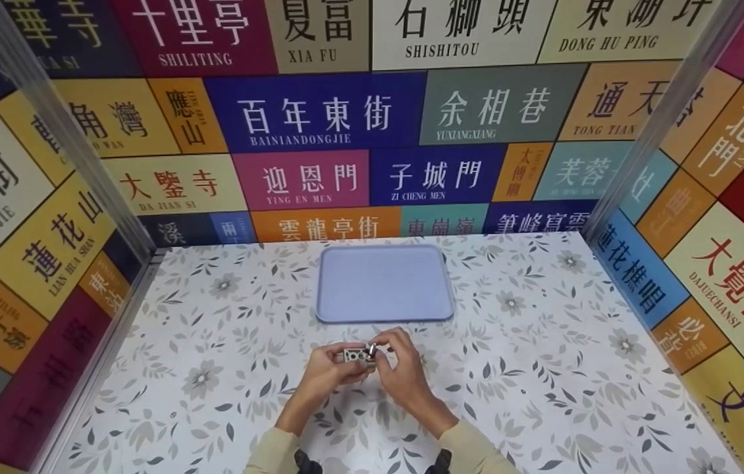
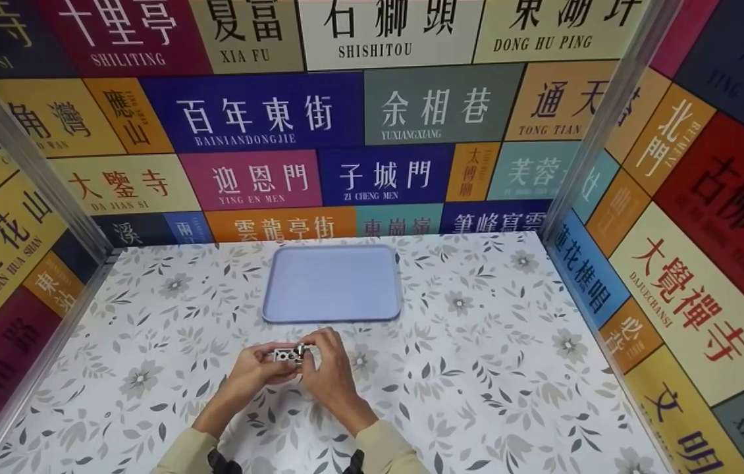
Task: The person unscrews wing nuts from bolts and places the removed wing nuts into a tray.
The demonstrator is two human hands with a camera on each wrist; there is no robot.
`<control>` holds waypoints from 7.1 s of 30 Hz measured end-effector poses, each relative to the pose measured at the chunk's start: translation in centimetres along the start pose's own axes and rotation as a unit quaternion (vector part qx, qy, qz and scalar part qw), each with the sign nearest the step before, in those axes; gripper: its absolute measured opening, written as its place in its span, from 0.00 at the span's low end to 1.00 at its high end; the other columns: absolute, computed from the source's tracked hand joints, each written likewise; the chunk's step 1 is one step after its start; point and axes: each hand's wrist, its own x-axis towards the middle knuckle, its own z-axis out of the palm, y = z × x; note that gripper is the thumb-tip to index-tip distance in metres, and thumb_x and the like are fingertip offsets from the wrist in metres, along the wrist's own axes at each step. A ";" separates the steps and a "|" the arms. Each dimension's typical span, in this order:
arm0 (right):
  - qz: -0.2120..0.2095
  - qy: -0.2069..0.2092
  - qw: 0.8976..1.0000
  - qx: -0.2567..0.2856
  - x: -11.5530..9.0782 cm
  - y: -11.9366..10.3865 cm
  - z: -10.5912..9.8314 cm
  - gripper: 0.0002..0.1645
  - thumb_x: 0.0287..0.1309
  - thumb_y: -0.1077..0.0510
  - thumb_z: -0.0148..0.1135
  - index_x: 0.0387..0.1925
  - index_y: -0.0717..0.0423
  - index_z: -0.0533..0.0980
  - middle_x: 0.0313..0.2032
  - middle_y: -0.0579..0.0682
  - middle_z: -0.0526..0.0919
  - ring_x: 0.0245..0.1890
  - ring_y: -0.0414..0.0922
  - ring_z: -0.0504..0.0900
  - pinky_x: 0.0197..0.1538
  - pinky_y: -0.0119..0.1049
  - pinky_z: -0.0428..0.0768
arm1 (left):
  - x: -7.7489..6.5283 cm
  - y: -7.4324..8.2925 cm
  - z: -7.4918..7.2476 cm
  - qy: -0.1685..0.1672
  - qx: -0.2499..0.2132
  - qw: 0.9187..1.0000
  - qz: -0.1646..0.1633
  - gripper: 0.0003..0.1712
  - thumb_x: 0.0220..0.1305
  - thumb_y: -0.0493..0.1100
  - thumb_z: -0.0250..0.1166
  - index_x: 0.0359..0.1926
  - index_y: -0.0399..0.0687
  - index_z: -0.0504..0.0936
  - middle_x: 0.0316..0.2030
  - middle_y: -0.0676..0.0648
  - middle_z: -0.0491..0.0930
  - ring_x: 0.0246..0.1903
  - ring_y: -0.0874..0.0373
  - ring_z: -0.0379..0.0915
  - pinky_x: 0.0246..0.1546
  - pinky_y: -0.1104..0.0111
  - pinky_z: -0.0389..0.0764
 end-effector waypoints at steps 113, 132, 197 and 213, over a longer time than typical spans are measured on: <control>-0.034 0.025 0.998 -0.042 -0.3 0.5 -0.5 0.13 0.46 0.72 0.64 0.30 0.53 0.74 0.36 0.46 0.77 0.41 0.41 0.75 0.40 0.31 0.78 | 0.3 0.6 -0.1 0.004 -0.006 1.000 0.001 0.27 0.58 0.27 0.65 0.59 0.23 0.74 0.43 0.33 0.87 0.38 0.52 0.88 0.44 0.68 0.91; -0.023 0.014 0.996 -0.085 -0.7 0.6 -0.3 0.11 0.53 0.63 0.70 0.39 0.51 0.79 0.41 0.44 0.78 0.45 0.40 0.77 0.47 0.34 0.81 | 0.0 0.3 0.1 -0.002 0.002 1.000 0.003 0.26 0.58 0.29 0.67 0.58 0.24 0.76 0.43 0.35 0.87 0.37 0.55 0.87 0.44 0.67 0.91; -0.043 0.013 0.998 -0.041 -0.7 0.6 0.1 0.12 0.55 0.69 0.60 0.41 0.55 0.80 0.42 0.49 0.79 0.46 0.44 0.76 0.48 0.35 0.79 | -0.2 0.3 0.1 -0.007 0.007 1.000 0.002 0.26 0.57 0.28 0.66 0.58 0.24 0.76 0.43 0.34 0.87 0.37 0.53 0.89 0.42 0.69 0.91; -0.032 0.046 0.998 -0.027 -0.6 0.4 0.0 0.10 0.53 0.69 0.63 0.35 0.54 0.74 0.40 0.49 0.77 0.43 0.43 0.75 0.42 0.36 0.78 | -0.1 0.4 0.0 -0.004 -0.005 1.000 0.000 0.26 0.58 0.28 0.65 0.59 0.23 0.75 0.43 0.34 0.87 0.37 0.53 0.88 0.44 0.67 0.91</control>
